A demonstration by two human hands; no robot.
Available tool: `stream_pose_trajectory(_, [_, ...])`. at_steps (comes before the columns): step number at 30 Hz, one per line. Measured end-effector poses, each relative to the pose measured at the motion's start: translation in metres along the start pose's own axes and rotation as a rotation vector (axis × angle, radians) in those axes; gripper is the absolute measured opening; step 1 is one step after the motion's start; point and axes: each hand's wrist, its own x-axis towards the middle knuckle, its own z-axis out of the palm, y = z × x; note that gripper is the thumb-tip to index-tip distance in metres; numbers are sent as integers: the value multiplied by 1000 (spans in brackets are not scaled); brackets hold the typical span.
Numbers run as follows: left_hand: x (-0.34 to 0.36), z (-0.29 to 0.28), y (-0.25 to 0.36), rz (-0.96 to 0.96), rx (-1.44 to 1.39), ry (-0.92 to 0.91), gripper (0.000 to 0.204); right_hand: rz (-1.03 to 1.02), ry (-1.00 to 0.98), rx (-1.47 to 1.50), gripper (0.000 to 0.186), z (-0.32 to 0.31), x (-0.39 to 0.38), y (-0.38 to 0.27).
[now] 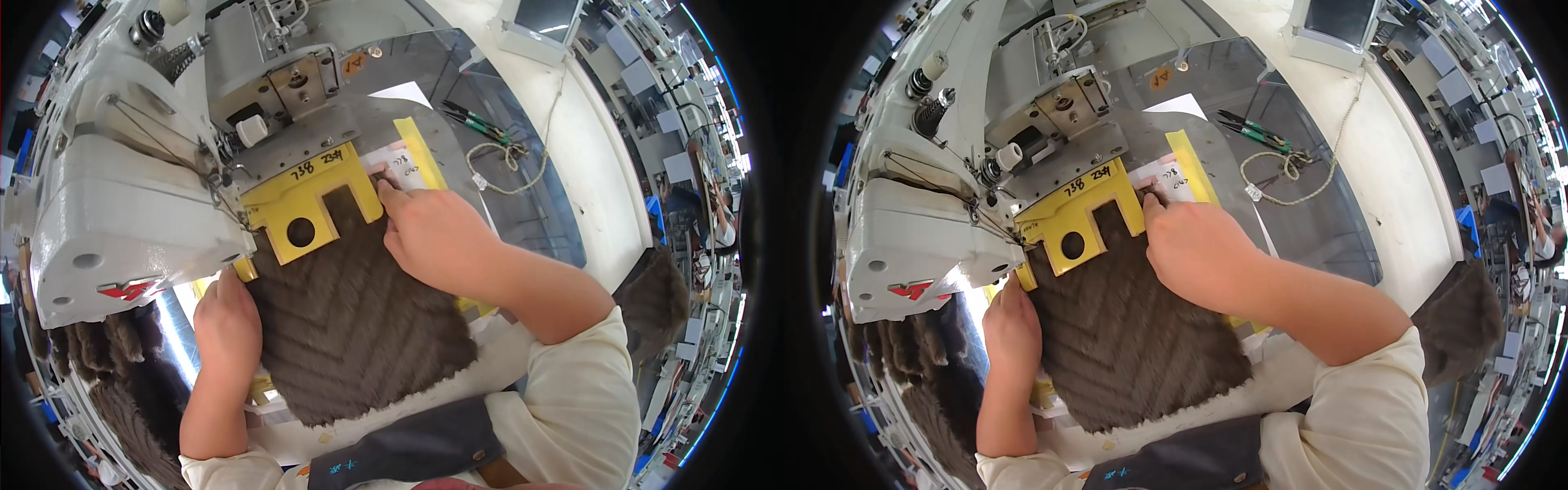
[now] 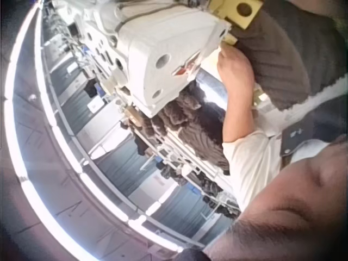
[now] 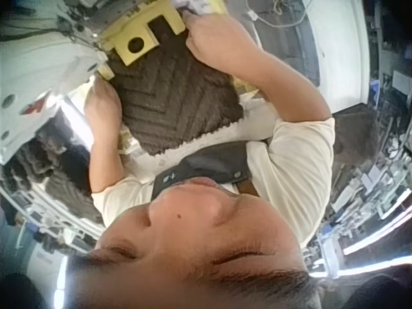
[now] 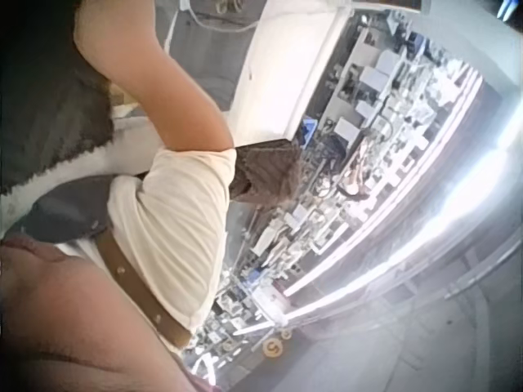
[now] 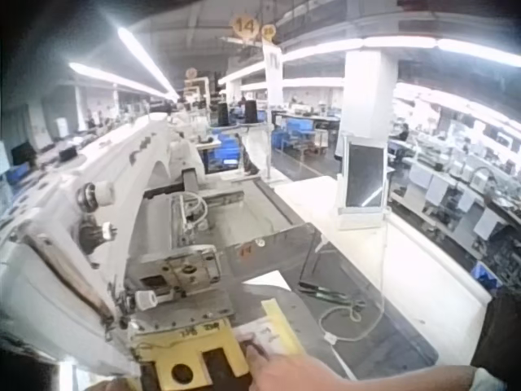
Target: Sewing together pieces of brown fur pelt using an industrial sewing machine.
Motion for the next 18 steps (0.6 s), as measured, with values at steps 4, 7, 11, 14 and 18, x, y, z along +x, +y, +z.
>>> stream_pose_trajectory(4, [-2,-2,-2,41,-29,20,6,-17,30,44,48,5,2,-1])
stream_pose_trajectory(7, [-2,5,-8,29,-26,-3,22,3,16,52,41,4,3,0])
stream_pose_trajectory(11, [0,6,-7,-34,-55,-21,17,26,93,13,32,-2,5,-4])
stream_pose_trajectory(14, [0,9,-8,-4,-85,0,22,72,108,-3,30,0,9,-3])
stream_pose_trajectory(18, [-1,10,-11,30,-78,7,15,108,117,8,30,0,9,-7])
